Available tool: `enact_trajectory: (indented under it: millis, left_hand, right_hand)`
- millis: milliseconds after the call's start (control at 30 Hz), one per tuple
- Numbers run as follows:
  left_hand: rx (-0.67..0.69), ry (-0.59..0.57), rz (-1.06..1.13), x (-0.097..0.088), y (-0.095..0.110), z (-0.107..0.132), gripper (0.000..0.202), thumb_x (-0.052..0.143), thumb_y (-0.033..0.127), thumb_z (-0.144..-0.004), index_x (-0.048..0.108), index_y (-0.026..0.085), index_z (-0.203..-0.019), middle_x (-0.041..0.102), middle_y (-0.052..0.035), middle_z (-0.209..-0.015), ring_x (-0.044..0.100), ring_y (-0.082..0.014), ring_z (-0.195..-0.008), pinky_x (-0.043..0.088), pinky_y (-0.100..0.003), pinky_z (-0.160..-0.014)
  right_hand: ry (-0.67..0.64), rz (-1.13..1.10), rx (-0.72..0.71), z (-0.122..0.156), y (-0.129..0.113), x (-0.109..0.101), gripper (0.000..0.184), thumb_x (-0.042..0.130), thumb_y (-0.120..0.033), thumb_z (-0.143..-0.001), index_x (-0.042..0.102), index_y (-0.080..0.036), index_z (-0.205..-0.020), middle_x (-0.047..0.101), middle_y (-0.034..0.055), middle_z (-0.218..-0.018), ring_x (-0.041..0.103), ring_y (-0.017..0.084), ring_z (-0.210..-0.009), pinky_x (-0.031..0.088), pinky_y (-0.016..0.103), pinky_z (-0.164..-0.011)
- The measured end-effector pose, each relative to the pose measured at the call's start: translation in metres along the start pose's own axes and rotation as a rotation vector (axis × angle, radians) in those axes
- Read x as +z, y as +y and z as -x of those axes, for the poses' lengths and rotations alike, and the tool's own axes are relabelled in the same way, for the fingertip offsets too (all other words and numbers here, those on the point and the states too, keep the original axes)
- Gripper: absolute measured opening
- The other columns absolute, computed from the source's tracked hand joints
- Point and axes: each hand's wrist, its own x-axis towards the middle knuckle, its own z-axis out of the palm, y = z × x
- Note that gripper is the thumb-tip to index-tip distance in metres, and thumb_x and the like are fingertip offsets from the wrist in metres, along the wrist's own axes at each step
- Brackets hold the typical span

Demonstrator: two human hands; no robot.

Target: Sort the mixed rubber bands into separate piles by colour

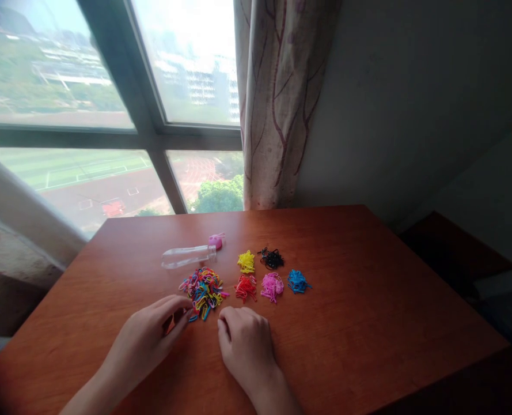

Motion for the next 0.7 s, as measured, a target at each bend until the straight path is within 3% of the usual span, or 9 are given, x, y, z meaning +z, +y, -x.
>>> enact_trajectory:
  millis: [267,567,700]
  left_hand:
    - [-0.081,-0.037,-0.052,0.005,-0.014,0.021,0.018,0.047,0.029,-0.091,0.065,0.027,-0.089,0.067,0.0013,-0.081,0.065,-0.016,-0.072,0.044,-0.023,-0.061]
    - [0.028,-0.075,0.021,0.017,-0.005,0.016,0.024,0.043,0.019,-0.093,0.065,0.029,-0.097,0.07,0.0004,-0.099,0.069,-0.0157,-0.087,0.049,-0.022,-0.071]
    - [0.041,-0.095,0.013,0.023,0.0,0.015,0.024,0.042,0.019,-0.093,0.065,0.027,-0.096,0.069,-0.0012,-0.096,0.068,-0.0165,-0.085,0.05,-0.023,-0.071]
  right_hand:
    - [-0.008,0.011,0.004,0.001,-0.001,0.001,0.014,0.053,-0.013,-0.089,0.056,-0.023,-0.078,0.061,-0.0035,-0.069,0.054,0.013,-0.065,0.025,0.027,-0.06]
    - [-0.027,0.003,-0.008,0.0,-0.003,-0.002,0.014,0.054,-0.014,-0.089,0.06,-0.023,-0.081,0.062,-0.0037,-0.069,0.056,0.013,-0.066,0.027,0.027,-0.061]
    - [-0.076,-0.042,-0.048,0.0,-0.006,-0.003,0.01,0.057,-0.016,-0.089,0.062,-0.025,-0.087,0.066,-0.0033,-0.076,0.058,0.014,-0.07,0.03,0.025,-0.064]
